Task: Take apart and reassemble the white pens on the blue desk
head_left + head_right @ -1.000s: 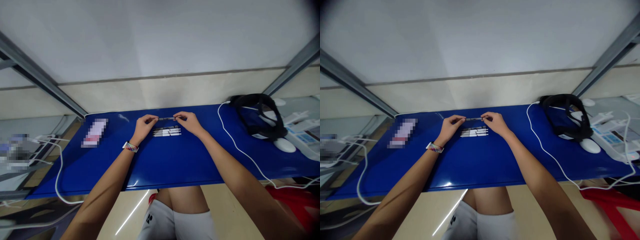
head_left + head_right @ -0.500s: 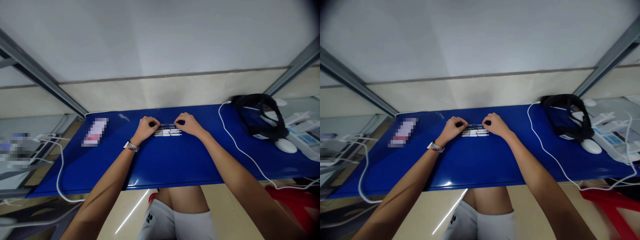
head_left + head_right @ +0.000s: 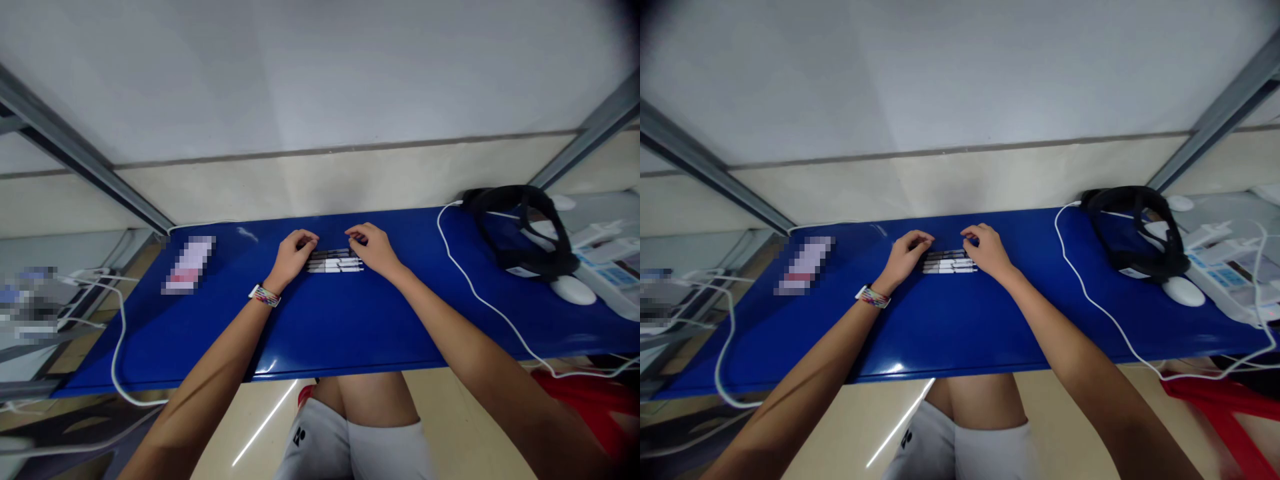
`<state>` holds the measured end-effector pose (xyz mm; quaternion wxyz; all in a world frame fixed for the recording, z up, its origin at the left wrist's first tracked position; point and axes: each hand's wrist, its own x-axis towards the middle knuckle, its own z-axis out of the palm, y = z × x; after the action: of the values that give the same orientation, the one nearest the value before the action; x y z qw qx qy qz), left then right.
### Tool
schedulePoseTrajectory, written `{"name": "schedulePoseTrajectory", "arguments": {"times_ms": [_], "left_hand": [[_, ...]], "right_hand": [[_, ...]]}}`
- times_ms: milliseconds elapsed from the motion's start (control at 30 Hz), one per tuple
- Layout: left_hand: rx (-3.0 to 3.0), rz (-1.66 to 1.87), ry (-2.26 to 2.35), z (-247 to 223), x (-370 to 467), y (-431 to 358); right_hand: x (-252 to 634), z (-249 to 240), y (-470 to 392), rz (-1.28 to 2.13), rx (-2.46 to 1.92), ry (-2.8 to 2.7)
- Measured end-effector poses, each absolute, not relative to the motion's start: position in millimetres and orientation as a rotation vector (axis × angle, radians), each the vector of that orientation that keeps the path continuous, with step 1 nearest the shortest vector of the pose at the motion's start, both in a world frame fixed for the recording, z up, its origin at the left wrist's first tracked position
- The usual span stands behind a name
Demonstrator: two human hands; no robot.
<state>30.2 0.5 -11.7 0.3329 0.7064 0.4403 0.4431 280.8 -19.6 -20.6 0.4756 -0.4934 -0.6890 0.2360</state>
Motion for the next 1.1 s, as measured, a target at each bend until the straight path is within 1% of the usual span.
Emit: {"name": "schedulePoseTrajectory", "arguments": {"times_ms": [100, 267, 633, 800, 900, 967, 1100], "left_hand": [[1.648, 1.205, 1.089, -11, 40, -6], [1.56, 1.219, 1.052, -11, 54, -17], [1.375, 1.323, 1.068, -18, 59, -17], [1.467, 1.313, 1.087, -15, 60, -18], [1.569, 1.351, 1.118, -8, 60, -23], [1.606, 1.359, 1.082, 3, 61, -31], [1.664, 1.185, 0.864, 42, 70, -61]], "right_hand": [[262, -26, -27, 0.661, -1.198, -1.529], [244, -29, -38, 0.577, -1.241, -1.611], [242, -22, -37, 0.55, -1.215, -1.695], [243, -15, -40, 0.469, -1.205, -1.799], [238, 3, -53, 0.361, -1.084, -1.889], [229, 23, -72, 0.46, -0.909, -1.941], [214, 74, -144, 0.92, -0.469, -1.927]]}}
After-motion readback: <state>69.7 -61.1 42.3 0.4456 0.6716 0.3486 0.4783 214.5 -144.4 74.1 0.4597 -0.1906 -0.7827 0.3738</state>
